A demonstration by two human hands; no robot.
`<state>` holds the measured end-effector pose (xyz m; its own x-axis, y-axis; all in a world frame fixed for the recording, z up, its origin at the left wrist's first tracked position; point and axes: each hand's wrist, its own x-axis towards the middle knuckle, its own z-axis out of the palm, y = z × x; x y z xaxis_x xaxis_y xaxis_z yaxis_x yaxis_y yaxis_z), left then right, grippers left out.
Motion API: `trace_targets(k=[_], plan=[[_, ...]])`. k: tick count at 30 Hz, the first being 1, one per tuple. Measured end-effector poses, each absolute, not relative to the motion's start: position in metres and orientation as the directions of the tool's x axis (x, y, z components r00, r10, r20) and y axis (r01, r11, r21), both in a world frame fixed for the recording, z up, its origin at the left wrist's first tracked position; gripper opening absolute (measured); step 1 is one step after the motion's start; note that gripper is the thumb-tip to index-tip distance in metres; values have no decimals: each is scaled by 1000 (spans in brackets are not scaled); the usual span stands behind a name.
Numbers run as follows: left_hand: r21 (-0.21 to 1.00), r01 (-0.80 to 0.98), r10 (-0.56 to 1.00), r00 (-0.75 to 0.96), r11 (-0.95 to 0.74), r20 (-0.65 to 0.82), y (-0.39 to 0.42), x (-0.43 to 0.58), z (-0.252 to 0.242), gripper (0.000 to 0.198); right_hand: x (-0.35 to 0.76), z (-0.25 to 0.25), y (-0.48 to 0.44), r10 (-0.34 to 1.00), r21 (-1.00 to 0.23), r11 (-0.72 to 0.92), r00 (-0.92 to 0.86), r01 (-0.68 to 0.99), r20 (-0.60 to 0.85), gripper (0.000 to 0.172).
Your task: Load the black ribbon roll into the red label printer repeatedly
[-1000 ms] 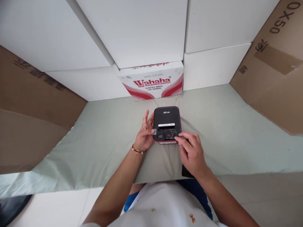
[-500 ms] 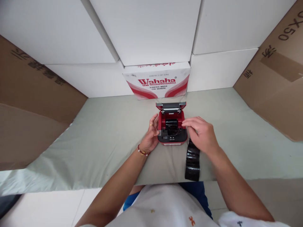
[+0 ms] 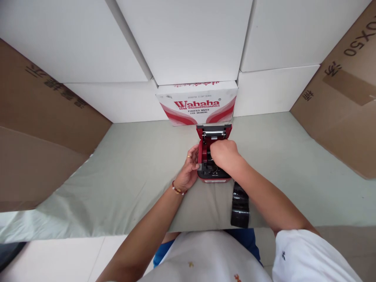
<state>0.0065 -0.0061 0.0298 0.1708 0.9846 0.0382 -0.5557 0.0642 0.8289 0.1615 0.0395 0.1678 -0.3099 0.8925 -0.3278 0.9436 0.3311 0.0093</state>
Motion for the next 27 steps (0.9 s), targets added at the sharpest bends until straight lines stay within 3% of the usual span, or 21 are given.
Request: trace_targets(k=[2, 4, 7, 9, 11, 16, 18, 20, 22, 25, 27], plan=[[824, -562, 984, 172, 68, 36, -6, 7, 30, 81, 167, 175, 27, 914, 27, 295, -274, 955, -298, 43], [817, -572, 985, 170, 70, 35, -6, 8, 31, 78, 181, 186, 8, 932, -40, 286, -287, 958, -223, 41], [805, -589, 985, 168, 77, 28, -6, 8, 32, 76, 219, 198, -24, 947, -375, 288, -320, 881, -24, 33], [798, -595, 984, 177, 90, 21, -6, 8, 33, 76, 257, 194, -38, 981, -538, 168, -192, 826, 12, 42], [793, -602, 983, 182, 99, 16, -5, 9, 32, 76, 300, 177, -45, 1000, -521, 8, -4, 854, 8, 52], [795, -600, 985, 174, 90, 20, -4, 8, 31, 75, 382, 109, -45, 977, -231, -206, 187, 951, -105, 47], [798, -596, 985, 171, 82, 27, -4, 8, 30, 74, 391, 92, -50, 985, -239, -172, 167, 956, -40, 47], [801, -594, 984, 173, 78, 32, -4, 7, 29, 74, 382, 86, -56, 990, -327, -77, 110, 942, 84, 47], [801, -593, 984, 176, 77, 35, -4, 7, 29, 74, 362, 86, -60, 993, -419, 59, -10, 906, 119, 43], [799, -597, 985, 171, 73, 38, -3, 7, 28, 73, 325, 88, -60, 962, -471, 225, -271, 853, -31, 35], [799, -597, 986, 166, 73, 34, -4, 6, 27, 73, 307, 90, -59, 933, -433, 233, -326, 871, -153, 35]])
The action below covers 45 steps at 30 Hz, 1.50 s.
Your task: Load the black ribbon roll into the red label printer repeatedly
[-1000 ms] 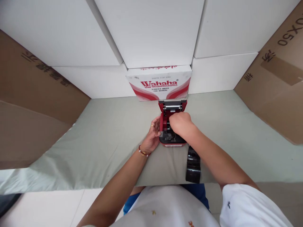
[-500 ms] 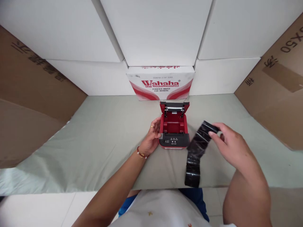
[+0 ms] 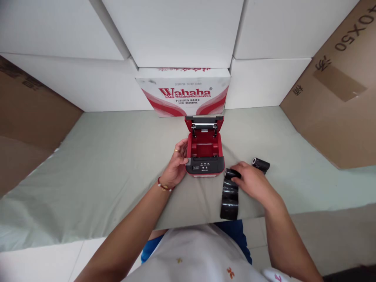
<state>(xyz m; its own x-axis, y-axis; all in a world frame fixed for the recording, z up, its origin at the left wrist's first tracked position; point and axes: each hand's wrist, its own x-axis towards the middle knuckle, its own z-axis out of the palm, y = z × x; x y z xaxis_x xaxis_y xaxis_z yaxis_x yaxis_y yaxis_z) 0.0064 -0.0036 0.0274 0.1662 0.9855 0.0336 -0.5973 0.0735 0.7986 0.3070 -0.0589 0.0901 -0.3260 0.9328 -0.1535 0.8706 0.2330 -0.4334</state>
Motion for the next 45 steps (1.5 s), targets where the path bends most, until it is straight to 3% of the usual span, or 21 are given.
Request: trace_targets(k=[2, 6, 10, 16, 21, 23, 27, 32, 35, 38, 41, 43, 45], plan=[[798, -597, 985, 169, 82, 25, -4, 6, 27, 73, 299, 99, -60, 905, -431, 237, -359, 871, -227, 34], [797, -598, 984, 177, 89, 22, -3, 7, 28, 73, 306, 147, -67, 769, -691, 326, -607, 645, -203, 27], [784, -614, 985, 169, 91, 18, -2, 8, 29, 71, 301, 186, -54, 856, -752, 273, -508, 600, -95, 34], [790, -606, 983, 180, 95, 19, -2, 9, 29, 71, 243, 169, -2, 958, -610, 190, -280, 770, -56, 42], [788, -608, 984, 177, 99, 14, -2, 9, 31, 72, 201, 167, 19, 952, -229, 217, -257, 949, -165, 42], [782, -614, 985, 174, 109, -1, -3, 10, 32, 72, 192, 167, 23, 950, -135, 220, -244, 966, -194, 43], [777, -621, 988, 156, 108, -13, -3, 11, 34, 73, 183, 159, 31, 949, -65, 228, -236, 972, -209, 42], [787, -608, 986, 166, 101, 2, -3, 11, 33, 73, 182, 151, 38, 953, -64, 226, -234, 972, -191, 48], [783, -613, 986, 164, 107, -6, -4, 10, 35, 71, 195, 153, 24, 954, -273, 261, -291, 926, -73, 45], [787, -607, 987, 162, 113, -16, -5, 10, 39, 69, 215, 151, -9, 915, -524, 403, -347, 750, 208, 26], [805, -585, 988, 151, 103, -17, -8, 12, 44, 65, 230, 141, -50, 811, -498, 579, -397, 645, 429, 18], [838, -545, 997, 78, 30, 15, -14, 13, 46, 58, 235, 130, -73, 761, -414, 633, -431, 654, 484, 24], [909, -390, 988, -93, -147, 120, -25, 13, 48, 48, 236, 119, -87, 742, -354, 642, -436, 680, 508, 36]])
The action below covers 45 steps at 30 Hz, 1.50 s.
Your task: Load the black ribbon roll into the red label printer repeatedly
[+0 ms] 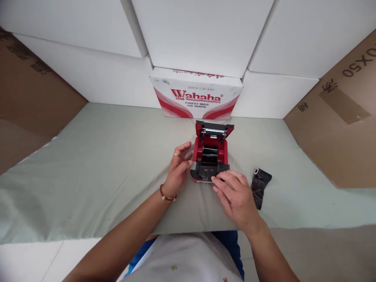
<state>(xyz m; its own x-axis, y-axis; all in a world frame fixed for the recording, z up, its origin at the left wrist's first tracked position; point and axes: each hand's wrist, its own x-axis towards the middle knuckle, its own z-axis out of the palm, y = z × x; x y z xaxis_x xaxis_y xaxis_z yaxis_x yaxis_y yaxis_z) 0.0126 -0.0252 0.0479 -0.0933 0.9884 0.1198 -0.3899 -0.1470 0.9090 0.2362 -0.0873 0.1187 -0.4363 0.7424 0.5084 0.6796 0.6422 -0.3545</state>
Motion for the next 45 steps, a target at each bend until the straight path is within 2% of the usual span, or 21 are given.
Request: trace_targets(k=[2, 3, 6, 8, 11, 15, 18, 20, 22, 24, 28, 30, 34, 42, 45], plan=[[927, -66, 908, -237, -370, 346, -40, 12, 50, 41, 236, 110, -93, 730, -331, 647, -432, 687, 530, 45], [878, 106, 847, -231, -467, 478, -47, 13, 50, 42, 236, 107, -93, 725, -328, 651, -433, 685, 536, 46], [535, 433, 593, -1, -725, 805, -66, 18, 53, 51, 236, 104, -89, 718, -321, 656, -436, 683, 543, 44], [345, 544, 482, 128, -765, 867, -73, 26, 55, 52, 237, 105, -85, 721, -329, 656, -436, 679, 538, 41], [249, 651, 476, 196, -717, 857, -76, 37, 58, 42, 241, 112, -78, 712, -363, 679, -452, 639, 537, 34], [236, 677, 481, 198, -698, 854, -73, 42, 61, 30, 248, 125, -51, 709, -413, 673, -376, 614, 596, 29], [223, 687, 472, 197, -692, 859, -72, 42, 60, 28, 250, 134, -8, 716, -427, 586, -193, 689, 671, 38], [211, 691, 467, 204, -692, 860, -72, 43, 60, 27, 247, 136, 24, 729, -433, 543, -147, 720, 669, 47], [206, 688, 461, 207, -696, 863, -72, 43, 60, 25, 242, 136, 47, 767, -449, 524, -172, 724, 618, 56], [209, 684, 457, 202, -699, 866, -72, 43, 60, 25, 236, 135, 55, 800, -487, 511, -186, 708, 570, 56], [215, 695, 465, 192, -686, 864, -75, 41, 60, 29, 233, 129, 26, 785, -566, 539, -127, 623, 607, 38], [222, 698, 469, 181, -681, 865, -76, 40, 61, 29, 239, 121, 1, 762, -563, 589, -167, 580, 626, 35], [256, 697, 484, 149, -670, 862, -79, 40, 64, 27, 251, 99, -35, 759, -541, 630, -293, 558, 582, 39], [293, 687, 520, 144, -665, 842, -82, 44, 65, 27, 256, 89, -44, 778, -536, 604, -292, 589, 556, 42], [334, 628, 527, 144, -703, 838, -79, 42, 64, 29, 255, 88, -42, 777, -559, 608, -281, 564, 563, 42]])
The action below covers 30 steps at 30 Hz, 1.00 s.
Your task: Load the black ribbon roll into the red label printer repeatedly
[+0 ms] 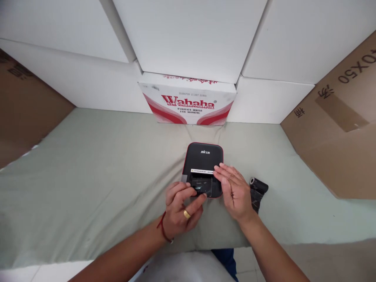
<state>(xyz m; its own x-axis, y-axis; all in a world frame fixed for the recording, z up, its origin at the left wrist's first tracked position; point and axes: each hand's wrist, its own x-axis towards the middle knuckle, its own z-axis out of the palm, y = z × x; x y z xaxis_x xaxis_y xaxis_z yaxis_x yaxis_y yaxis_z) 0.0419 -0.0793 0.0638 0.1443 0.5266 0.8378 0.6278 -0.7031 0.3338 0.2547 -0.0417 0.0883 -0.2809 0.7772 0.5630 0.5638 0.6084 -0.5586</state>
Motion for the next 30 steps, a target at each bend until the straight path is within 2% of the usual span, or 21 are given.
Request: trace_targets(k=[2, 4, 5, 7, 9, 11, 13, 21, 25, 30], plan=[[431, 564, 566, 79, -705, 821, -75, 37, 62, 33, 253, 89, -40, 786, -584, 596, -251, 551, 565, 41], [605, 470, 659, -63, -643, 749, -67, 30, 57, 36, 250, 91, -40, 804, -610, 567, -211, 554, 555, 39], [712, 394, 725, -145, -582, 673, -62, 26, 54, 37, 248, 93, -40, 812, -619, 553, -194, 557, 551, 37], [902, 149, 869, -244, -405, 430, -50, 20, 48, 37, 243, 98, -44, 813, -627, 544, -165, 557, 559, 34], [968, -123, 963, -190, -218, 193, -38, 16, 43, 43, 238, 101, -52, 790, -606, 569, -163, 556, 591, 31], [953, -285, 992, -102, -105, 79, -30, 14, 40, 53, 233, 103, -61, 760, -562, 606, -201, 562, 618, 29], [928, -368, 997, -56, -66, 49, -25, 15, 40, 64, 230, 102, -71, 738, -514, 636, -257, 576, 624, 27], [836, -543, 997, 64, 78, -51, -20, 13, 45, 108, 229, 96, -87, 702, -429, 659, -300, 618, 645, 41], [821, -565, 996, 77, 84, -49, -19, 11, 43, 110, 228, 101, -84, 695, -404, 669, -333, 624, 637, 37], [811, -581, 997, 61, 71, -44, -21, 16, 37, 99, 228, 114, -78, 676, -380, 701, -392, 603, 624, 28]])
